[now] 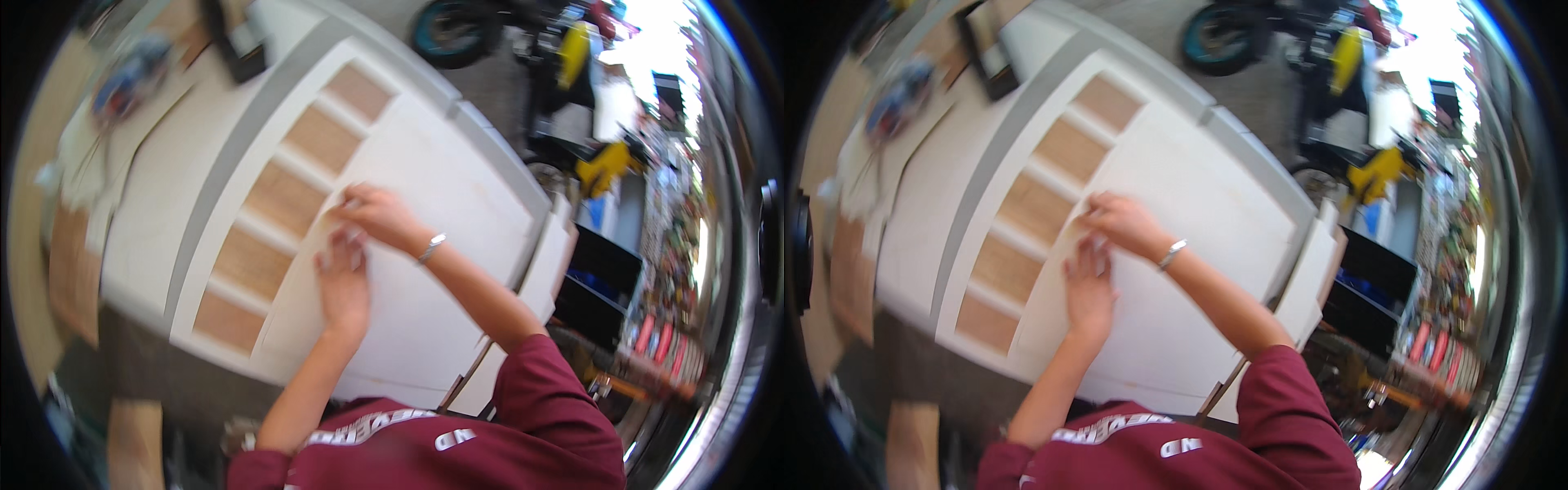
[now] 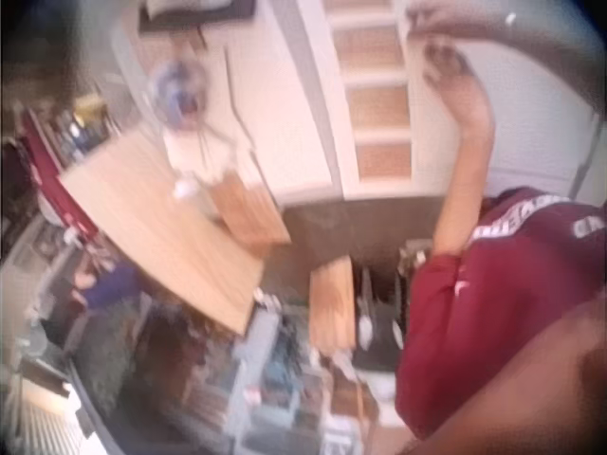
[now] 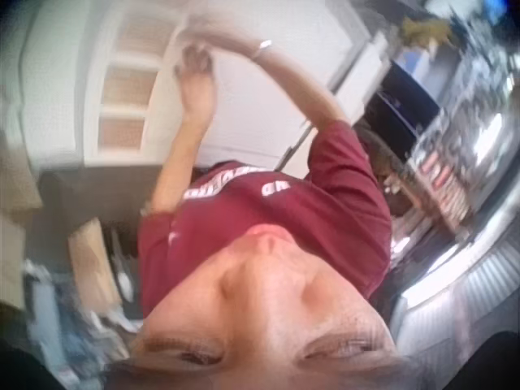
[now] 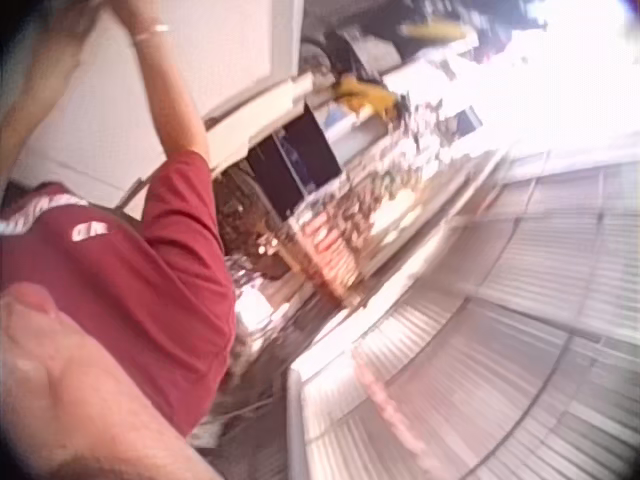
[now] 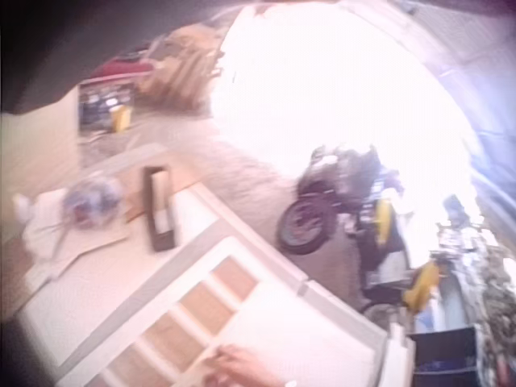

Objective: The person assembles a white cabinet door by aligning and securing wooden panels onto a white frame using adhesive tape. They measure the components with a tape measure and mark them with a pencil. The person also handles a black sheet and a long black strip, positioning them on the workbench.

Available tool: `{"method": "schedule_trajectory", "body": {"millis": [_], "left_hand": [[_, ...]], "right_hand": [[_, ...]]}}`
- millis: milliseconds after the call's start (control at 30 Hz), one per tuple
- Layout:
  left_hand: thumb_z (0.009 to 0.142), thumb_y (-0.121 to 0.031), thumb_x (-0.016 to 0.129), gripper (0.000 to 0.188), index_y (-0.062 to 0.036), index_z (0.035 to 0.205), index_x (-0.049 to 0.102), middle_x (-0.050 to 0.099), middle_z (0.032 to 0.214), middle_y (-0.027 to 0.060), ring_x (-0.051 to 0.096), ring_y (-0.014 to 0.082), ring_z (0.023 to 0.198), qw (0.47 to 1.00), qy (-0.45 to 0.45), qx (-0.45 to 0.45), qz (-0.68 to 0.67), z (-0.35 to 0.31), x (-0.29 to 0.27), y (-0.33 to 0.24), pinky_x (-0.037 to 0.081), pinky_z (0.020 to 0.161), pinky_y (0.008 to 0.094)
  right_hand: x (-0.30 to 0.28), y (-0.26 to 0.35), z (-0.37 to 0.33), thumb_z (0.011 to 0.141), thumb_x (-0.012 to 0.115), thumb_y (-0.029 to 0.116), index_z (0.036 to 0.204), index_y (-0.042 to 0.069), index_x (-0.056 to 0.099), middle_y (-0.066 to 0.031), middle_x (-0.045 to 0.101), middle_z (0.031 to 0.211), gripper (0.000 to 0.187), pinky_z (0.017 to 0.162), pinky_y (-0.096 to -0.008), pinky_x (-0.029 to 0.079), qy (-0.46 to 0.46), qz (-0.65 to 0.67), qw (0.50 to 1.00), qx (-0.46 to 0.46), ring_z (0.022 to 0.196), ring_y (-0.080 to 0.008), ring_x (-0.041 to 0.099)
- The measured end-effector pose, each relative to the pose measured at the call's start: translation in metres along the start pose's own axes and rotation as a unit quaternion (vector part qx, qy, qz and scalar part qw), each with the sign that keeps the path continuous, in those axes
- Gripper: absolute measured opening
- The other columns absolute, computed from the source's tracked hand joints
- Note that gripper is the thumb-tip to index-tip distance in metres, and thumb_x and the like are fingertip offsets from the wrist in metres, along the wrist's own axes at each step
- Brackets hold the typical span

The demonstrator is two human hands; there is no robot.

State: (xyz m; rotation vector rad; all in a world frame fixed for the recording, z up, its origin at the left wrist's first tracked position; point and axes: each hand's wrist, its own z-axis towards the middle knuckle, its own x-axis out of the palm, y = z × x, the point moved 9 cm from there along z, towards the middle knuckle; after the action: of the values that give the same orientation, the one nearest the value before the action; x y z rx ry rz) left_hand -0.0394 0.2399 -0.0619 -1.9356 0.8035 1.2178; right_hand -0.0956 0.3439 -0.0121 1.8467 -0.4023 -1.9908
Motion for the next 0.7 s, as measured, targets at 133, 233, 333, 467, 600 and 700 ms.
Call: {"method": "schedule_trajectory", "body": {"millis": [133, 233, 333, 467, 600, 700], "left_hand": [[0.081, -0.04, 0.077, 0.092, -0.0094, 0.156, 0.033, 0.025, 0.164, 0.0138, 0.018, 0.0309, 0.153, 0.997, 0.07, 0.002, -0.012, 0.003, -0.017, -0.003, 0.026, 0.121, 0.0509], [0.08, -0.038, 0.079, 0.092, -0.0087, 0.154, 0.035, 0.025, 0.163, 0.0146, 0.019, 0.0311, 0.153, 0.998, 0.055, 0.013, -0.003, -0.001, -0.02, -0.007, 0.026, 0.121, 0.0493], [0.079, -0.039, 0.08, 0.089, -0.0076, 0.152, 0.04, 0.024, 0.163, 0.0182, 0.017, 0.0317, 0.153, 0.999, 0.039, 0.013, -0.02, -0.006, -0.023, 0.001, 0.023, 0.123, 0.0469], [0.078, -0.043, 0.08, 0.086, -0.0085, 0.148, 0.046, 0.018, 0.163, 0.025, 0.01, 0.0343, 0.154, 0.997, 0.035, 0.008, -0.068, -0.005, -0.034, 0.008, 0.016, 0.125, 0.0433], [0.075, -0.049, 0.081, 0.089, -0.0096, 0.148, 0.047, 0.01, 0.164, 0.0276, 0.003, 0.0406, 0.154, 0.998, 0.042, 0.023, -0.051, 0.002, -0.038, 0.016, 0.01, 0.125, 0.0475], [0.076, -0.056, 0.077, 0.094, -0.0096, 0.15, 0.042, 0.008, 0.164, 0.0302, 0.002, 0.044, 0.153, 0.997, 0.045, 0.044, -0.036, 0.0, -0.015, 0.014, 0.007, 0.125, 0.0517]], "right_hand": [[0.004, 0.011, -0.003, 0.086, 0.066, 0.015, 0.117, 0.023, 0.071, -0.0056, 0.057, 0.097, 0.032, 0.072, -0.0338, 0.053, 0.051, 0.012, 0.999, 0.006, 0.088, -0.0208, 0.062], [-0.001, 0.008, -0.012, 0.091, 0.062, 0.015, 0.119, 0.026, 0.071, -0.0048, 0.055, 0.091, 0.032, 0.069, -0.033, 0.052, 0.064, -0.026, 0.997, 0.024, 0.084, -0.0201, 0.06], [-0.001, 0.004, -0.016, 0.093, 0.06, 0.014, 0.121, 0.028, 0.071, -0.0043, 0.055, 0.088, 0.034, 0.067, -0.0324, 0.05, 0.051, -0.034, 0.998, 0.027, 0.08, -0.0198, 0.057], [0.0, -0.002, -0.024, 0.093, 0.059, 0.012, 0.124, 0.027, 0.07, -0.0043, 0.053, 0.085, 0.036, 0.067, -0.0328, 0.05, 0.032, -0.028, 0.999, 0.033, 0.078, -0.0208, 0.055], [-0.002, -0.001, -0.013, 0.091, 0.06, 0.011, 0.125, 0.02, 0.07, -0.0052, 0.056, 0.086, 0.036, 0.069, -0.0342, 0.051, 0.035, -0.017, 0.999, 0.033, 0.081, -0.022, 0.056], [-0.003, -0.016, -0.02, 0.091, 0.064, 0.012, 0.123, 0.013, 0.069, -0.0069, 0.059, 0.088, 0.033, 0.069, -0.0363, 0.052, -0.044, 0.033, 0.998, 0.032, 0.08, -0.0232, 0.059]]}}
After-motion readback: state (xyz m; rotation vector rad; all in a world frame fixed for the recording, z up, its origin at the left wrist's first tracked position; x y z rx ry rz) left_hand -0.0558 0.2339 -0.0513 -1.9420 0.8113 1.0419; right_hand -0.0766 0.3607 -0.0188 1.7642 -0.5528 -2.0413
